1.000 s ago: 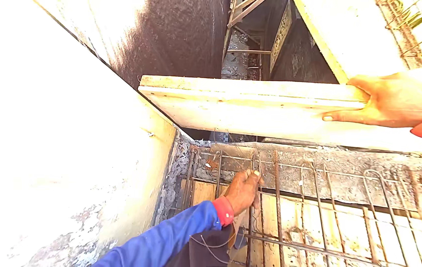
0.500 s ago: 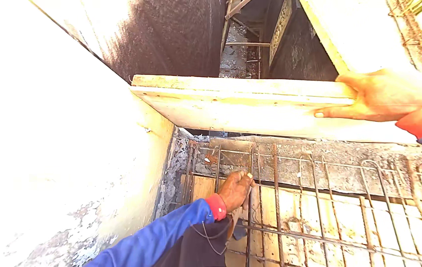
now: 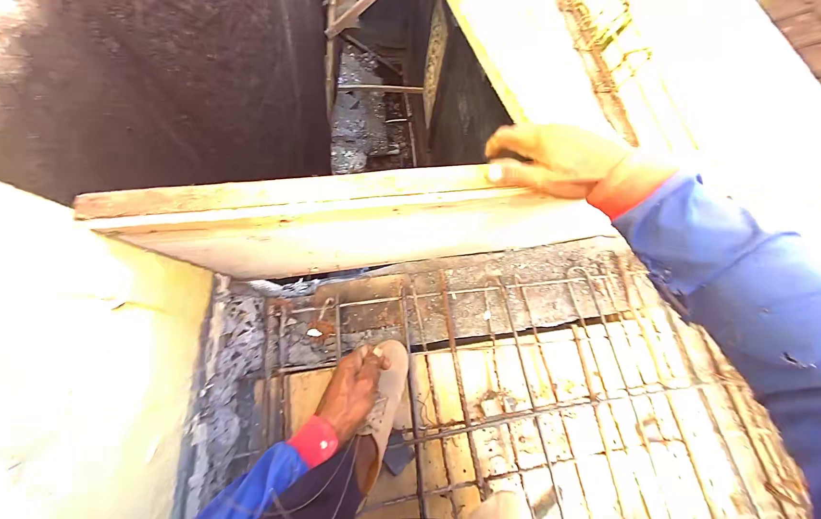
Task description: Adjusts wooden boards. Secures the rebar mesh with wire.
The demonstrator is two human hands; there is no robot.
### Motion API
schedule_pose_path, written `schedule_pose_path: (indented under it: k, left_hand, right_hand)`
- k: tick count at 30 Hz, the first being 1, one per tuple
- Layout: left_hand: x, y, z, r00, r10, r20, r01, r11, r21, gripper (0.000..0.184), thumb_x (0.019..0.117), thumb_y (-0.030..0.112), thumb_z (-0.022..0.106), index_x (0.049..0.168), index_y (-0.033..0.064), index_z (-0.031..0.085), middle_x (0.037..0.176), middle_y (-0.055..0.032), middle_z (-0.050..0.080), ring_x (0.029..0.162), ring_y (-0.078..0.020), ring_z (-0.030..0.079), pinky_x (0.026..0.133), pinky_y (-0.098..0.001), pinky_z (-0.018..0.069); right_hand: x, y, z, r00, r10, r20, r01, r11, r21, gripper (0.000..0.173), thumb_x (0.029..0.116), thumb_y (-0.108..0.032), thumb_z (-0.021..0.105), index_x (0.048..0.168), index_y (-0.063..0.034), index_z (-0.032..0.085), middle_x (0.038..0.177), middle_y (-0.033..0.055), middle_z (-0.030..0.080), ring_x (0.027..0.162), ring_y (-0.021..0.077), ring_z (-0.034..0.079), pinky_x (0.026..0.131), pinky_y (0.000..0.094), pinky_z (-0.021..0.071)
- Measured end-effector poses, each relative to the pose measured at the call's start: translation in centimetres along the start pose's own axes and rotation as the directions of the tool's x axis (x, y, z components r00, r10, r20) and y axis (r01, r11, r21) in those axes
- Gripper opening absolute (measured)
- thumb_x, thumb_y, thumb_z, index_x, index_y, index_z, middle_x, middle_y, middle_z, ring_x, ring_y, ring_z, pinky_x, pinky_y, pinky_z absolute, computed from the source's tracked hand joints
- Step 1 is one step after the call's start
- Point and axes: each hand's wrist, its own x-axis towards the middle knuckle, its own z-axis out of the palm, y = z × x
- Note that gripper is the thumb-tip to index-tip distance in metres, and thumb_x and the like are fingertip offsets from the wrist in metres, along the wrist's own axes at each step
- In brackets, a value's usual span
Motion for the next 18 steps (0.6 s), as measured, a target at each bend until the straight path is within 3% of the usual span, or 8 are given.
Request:
schedule_pose_path:
  k: [3, 5, 8, 9, 11, 12, 14, 18]
  left_hand:
    - [0.2, -0.5, 0.3, 0.999, 0.033, -0.031, -0.033, 0.999, -0.011, 0.032, 0.1088, 0.027, 0.037, 0.103, 0.0082, 0.062, 0.059, 0.0024, 0.045, 0.043, -0.0122, 0.042, 0.041, -0.0308, 0.0411]
    - [0.3, -0.4, 0.4, 0.998, 0.038, -0.043, -0.038, 0.999, -0.012, 0.031, 0.1086, 0.027, 0.037, 0.100, 0.0093, 0.062, 0.057, 0.0035, 0.042, 0.041, -0.0114, 0.040, 0.040, -0.0297, 0.0388]
    - [0.0, -0.3, 0.4, 0.998, 0.031, -0.048, -0.032, 0.999, -0.003, 0.031, 0.1086, 0.026, 0.037, 0.098, 0.0095, 0.062, 0.056, 0.0042, 0.042, 0.041, -0.0103, 0.039, 0.040, -0.0279, 0.0380]
    - [0.2, 0.0, 0.3, 0.998, 0.035, -0.053, -0.035, 0.999, 0.009, 0.031, 0.1085, 0.025, 0.037, 0.099, 0.0093, 0.062, 0.056, 0.0042, 0.042, 0.042, -0.0104, 0.040, 0.041, -0.0281, 0.0384]
    - [0.0, -0.3, 0.3, 0.997, 0.034, -0.069, -0.032, 0.999, 0.025, 0.031, 0.1079, 0.025, 0.037, 0.098, 0.0094, 0.062, 0.057, 0.0039, 0.043, 0.043, -0.0105, 0.040, 0.042, -0.0287, 0.0383]
    - [-0.2, -0.5, 0.2, 0.997, 0.035, -0.070, -0.033, 0.999, 0.025, 0.031, 0.1078, 0.025, 0.037, 0.098, 0.0092, 0.062, 0.056, 0.0040, 0.043, 0.043, -0.0103, 0.041, 0.042, -0.0285, 0.0384]
    - [0.1, -0.3, 0.1, 0.997, 0.046, -0.059, -0.045, 0.999, 0.008, 0.031, 0.1081, 0.024, 0.038, 0.100, 0.0079, 0.062, 0.056, 0.0042, 0.044, 0.042, -0.0097, 0.041, 0.041, -0.0280, 0.0389]
    - [-0.4, -0.2, -0.3, 0.999, 0.026, -0.026, -0.026, 1.000, 0.013, 0.030, 0.1088, 0.022, 0.035, 0.101, 0.0077, 0.061, 0.054, 0.0061, 0.043, 0.042, -0.0082, 0.041, 0.041, -0.0269, 0.0387]
  right_hand:
    - [-0.9, 2.2, -4.3, 0.948, 0.093, -0.304, -0.082, 0.995, 0.049, 0.079, 0.1005, -0.074, 0.018, 0.124, -0.0161, 0.066, 0.104, 0.0111, 0.071, 0.099, 0.0284, 0.070, 0.085, 0.0586, 0.0526]
    - [-1.4, 4.6, -5.4, 0.906, 0.191, -0.378, -0.169, 0.981, 0.091, 0.077, 0.1024, -0.070, 0.015, 0.130, -0.0178, 0.064, 0.123, 0.0084, 0.068, 0.119, 0.0228, 0.064, 0.100, 0.0530, 0.0494]
    - [-2.7, 6.5, 0.6, 0.909, 0.318, -0.270, -0.290, 0.947, 0.141, 0.066, 0.1102, -0.052, 0.019, 0.148, -0.0087, 0.051, 0.146, 0.0181, 0.056, 0.137, 0.0358, 0.053, 0.113, 0.0612, 0.0401]
    - [-3.2, 6.3, 2.4, 0.898, 0.374, -0.234, -0.348, 0.926, 0.145, 0.069, 0.1089, -0.058, 0.016, 0.147, -0.0139, 0.053, 0.143, 0.0146, 0.060, 0.134, 0.0353, 0.057, 0.108, 0.0636, 0.0425]
    - [-3.1, 6.5, 3.3, 0.916, 0.384, -0.112, -0.366, 0.917, 0.157, 0.073, 0.1046, -0.064, 0.005, 0.155, -0.0297, 0.045, 0.153, 0.0007, 0.055, 0.140, 0.0263, 0.052, 0.116, 0.0602, 0.0370]
    - [-3.3, 6.5, 3.4, 0.922, 0.381, -0.072, -0.361, 0.912, 0.197, 0.074, 0.1042, -0.065, 0.004, 0.155, -0.0302, 0.045, 0.154, -0.0005, 0.053, 0.142, 0.0242, 0.051, 0.118, 0.0586, 0.0346]
    - [-3.1, 7.5, 1.7, 0.903, 0.423, -0.083, -0.379, 0.870, 0.314, 0.075, 0.1041, -0.067, 0.008, 0.155, -0.0272, 0.046, 0.149, 0.0030, 0.058, 0.138, 0.0252, 0.055, 0.115, 0.0602, 0.0387]
    - [-3.3, 9.3, -4.7, 0.787, 0.498, -0.364, -0.393, 0.859, 0.327, 0.068, 0.1074, -0.061, 0.018, 0.142, -0.0166, 0.057, 0.133, 0.0079, 0.067, 0.126, 0.0233, 0.063, 0.109, 0.0542, 0.0459]
